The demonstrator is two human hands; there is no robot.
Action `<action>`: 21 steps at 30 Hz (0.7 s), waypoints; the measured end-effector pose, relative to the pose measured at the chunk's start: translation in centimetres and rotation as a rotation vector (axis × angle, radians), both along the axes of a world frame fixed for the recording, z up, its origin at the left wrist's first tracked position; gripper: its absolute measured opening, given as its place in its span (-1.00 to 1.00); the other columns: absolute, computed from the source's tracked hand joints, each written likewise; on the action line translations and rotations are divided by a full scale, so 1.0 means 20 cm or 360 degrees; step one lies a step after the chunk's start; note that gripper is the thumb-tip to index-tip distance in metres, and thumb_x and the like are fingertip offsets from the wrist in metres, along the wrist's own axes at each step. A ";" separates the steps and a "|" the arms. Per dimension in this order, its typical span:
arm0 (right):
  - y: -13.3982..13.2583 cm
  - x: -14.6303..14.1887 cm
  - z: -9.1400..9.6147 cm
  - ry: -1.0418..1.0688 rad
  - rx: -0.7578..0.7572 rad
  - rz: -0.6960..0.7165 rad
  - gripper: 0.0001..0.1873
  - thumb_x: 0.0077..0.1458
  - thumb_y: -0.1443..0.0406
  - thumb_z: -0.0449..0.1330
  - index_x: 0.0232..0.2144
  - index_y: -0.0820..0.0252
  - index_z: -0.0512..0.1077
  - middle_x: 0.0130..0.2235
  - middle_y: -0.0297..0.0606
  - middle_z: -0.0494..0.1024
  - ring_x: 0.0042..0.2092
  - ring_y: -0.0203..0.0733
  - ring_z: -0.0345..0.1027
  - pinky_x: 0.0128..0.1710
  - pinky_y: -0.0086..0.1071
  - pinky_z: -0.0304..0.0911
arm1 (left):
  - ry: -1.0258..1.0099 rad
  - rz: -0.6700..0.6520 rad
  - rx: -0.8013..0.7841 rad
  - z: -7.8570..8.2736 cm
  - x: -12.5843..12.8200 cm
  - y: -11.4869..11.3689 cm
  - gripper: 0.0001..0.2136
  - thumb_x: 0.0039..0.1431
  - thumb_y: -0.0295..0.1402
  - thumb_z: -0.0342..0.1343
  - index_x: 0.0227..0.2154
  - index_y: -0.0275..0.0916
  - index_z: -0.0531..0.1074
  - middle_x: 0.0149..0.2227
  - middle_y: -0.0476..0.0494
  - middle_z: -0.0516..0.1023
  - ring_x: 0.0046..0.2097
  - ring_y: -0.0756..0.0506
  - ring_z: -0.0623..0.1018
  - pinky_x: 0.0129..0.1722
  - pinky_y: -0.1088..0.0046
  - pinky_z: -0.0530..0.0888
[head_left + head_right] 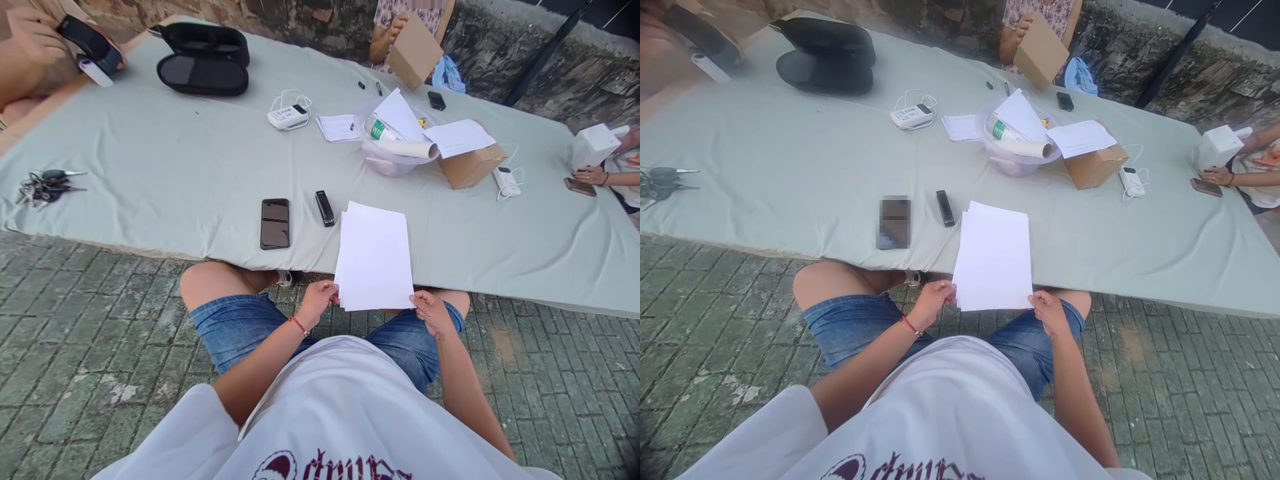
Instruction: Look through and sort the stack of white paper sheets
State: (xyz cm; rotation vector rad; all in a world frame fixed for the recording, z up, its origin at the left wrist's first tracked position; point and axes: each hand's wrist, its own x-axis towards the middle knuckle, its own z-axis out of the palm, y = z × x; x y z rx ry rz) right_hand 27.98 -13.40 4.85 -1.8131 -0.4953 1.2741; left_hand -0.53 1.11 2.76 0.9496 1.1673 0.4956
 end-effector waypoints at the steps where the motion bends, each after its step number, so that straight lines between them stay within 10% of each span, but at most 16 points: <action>1: 0.01 0.00 0.00 -0.0013 0.0017 -0.0024 -0.59 -0.13 -0.02 0.34 -0.43 0.16 0.40 -0.58 -0.47 0.30 -0.61 -0.45 -0.12 -0.63 -0.47 -0.18 | 0.0000 0.0001 -0.0023 0.00 -0.01 -0.01 -0.78 -0.07 -0.19 0.18 -0.54 -0.28 0.45 -0.57 -0.07 0.49 -0.52 -0.02 0.46 -0.50 0.48 0.24; 21: 0.09 -0.06 0.02 -0.0054 -0.0023 0.0067 -0.62 -0.07 -0.02 0.30 -0.43 0.17 0.44 -0.54 -0.40 0.38 -0.60 -0.42 -0.06 -0.62 -0.45 -0.13 | -0.0165 -0.0047 -0.0422 0.00 -0.02 0.05 -0.49 -0.02 0.11 0.18 -0.22 -0.25 0.44 -0.25 -0.17 0.57 -0.30 -0.06 0.53 -0.35 0.44 0.43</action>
